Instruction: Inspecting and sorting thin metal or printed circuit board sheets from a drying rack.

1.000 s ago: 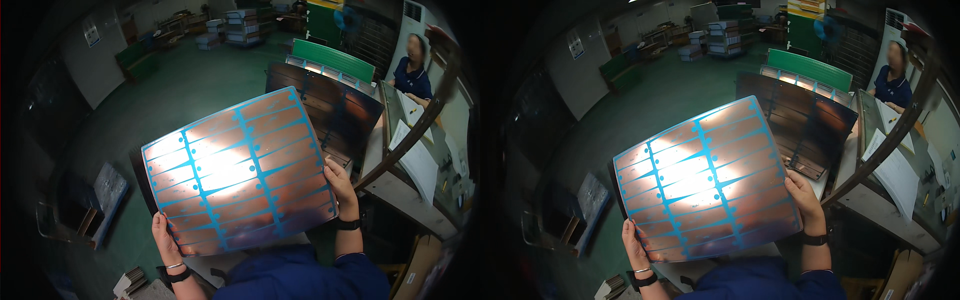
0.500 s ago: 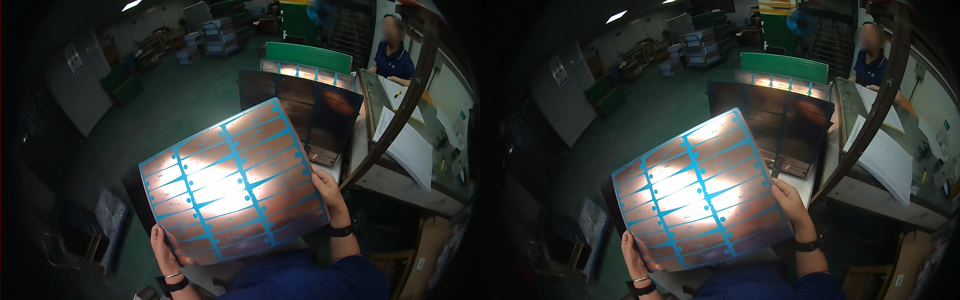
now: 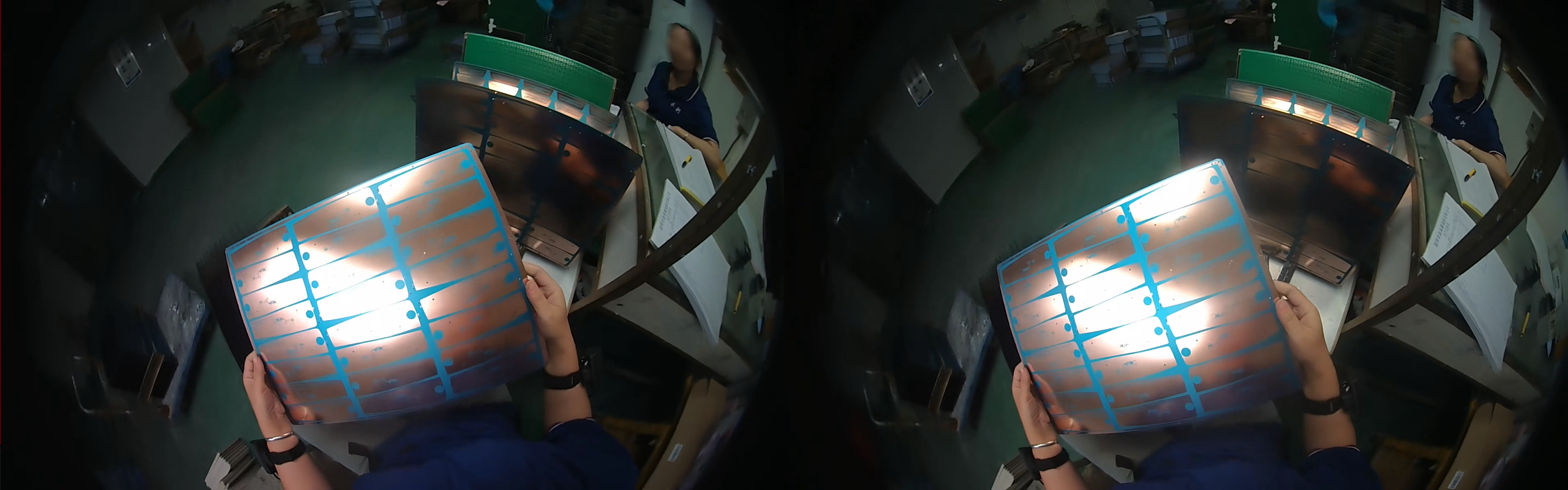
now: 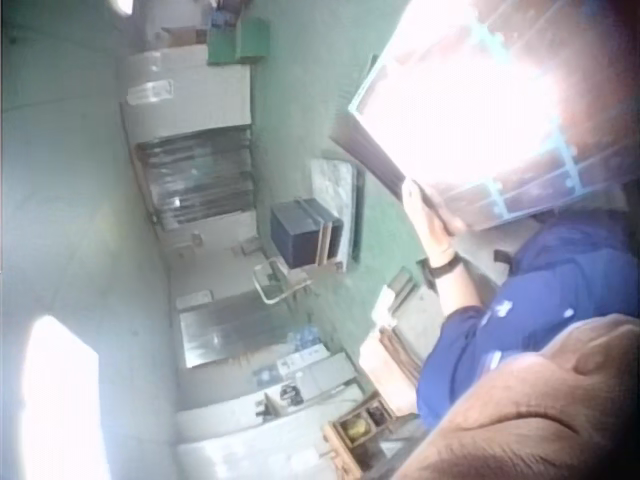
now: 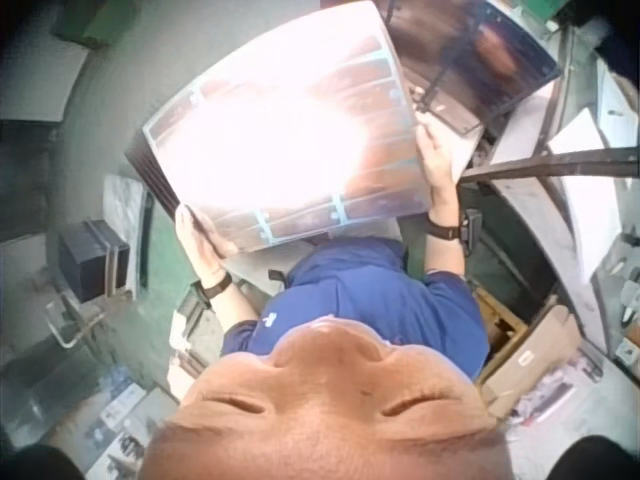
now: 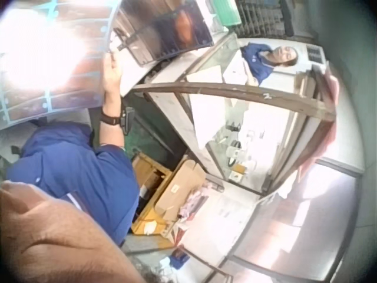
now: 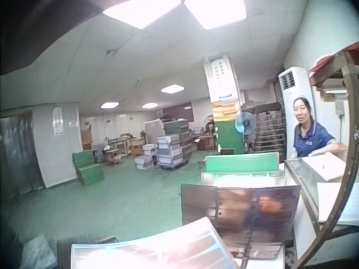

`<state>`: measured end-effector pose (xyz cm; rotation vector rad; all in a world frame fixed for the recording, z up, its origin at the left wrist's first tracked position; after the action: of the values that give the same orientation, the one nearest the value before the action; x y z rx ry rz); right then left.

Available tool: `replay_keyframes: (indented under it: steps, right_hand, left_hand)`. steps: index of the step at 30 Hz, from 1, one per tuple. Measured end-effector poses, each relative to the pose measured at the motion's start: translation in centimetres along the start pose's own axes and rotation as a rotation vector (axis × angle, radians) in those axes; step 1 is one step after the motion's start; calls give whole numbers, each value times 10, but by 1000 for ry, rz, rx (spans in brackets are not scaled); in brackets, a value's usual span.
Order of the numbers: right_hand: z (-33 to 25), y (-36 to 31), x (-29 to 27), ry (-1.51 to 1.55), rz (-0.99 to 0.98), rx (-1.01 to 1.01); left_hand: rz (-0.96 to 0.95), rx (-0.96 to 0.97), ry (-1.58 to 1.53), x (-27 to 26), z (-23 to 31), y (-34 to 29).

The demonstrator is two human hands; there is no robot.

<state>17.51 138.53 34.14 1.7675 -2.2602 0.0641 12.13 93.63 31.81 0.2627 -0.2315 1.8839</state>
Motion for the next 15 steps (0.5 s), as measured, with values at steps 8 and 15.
replay_keyframes:
  steps: [8, 15]
  right_hand:
    - [-15, 24, 13, -20, 24, -252]
    - [39, 68, 11, 250, -81, -310]
  left_hand:
    - [-197, 332, -129, -30, 31, 34]
    - [-1088, -66, -601, -52, 43, 98]
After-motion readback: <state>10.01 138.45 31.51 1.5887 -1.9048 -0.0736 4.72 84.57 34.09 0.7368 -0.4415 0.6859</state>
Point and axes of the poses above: each hand's wrist, its own y-axis towards the middle knuckle, its own x-axis out of the palm, z = x × y, the point moved 3 cm from there along y, towards the middle knuckle, and after that the axes turned 2 degrees about -y, right-handed, at the moved point
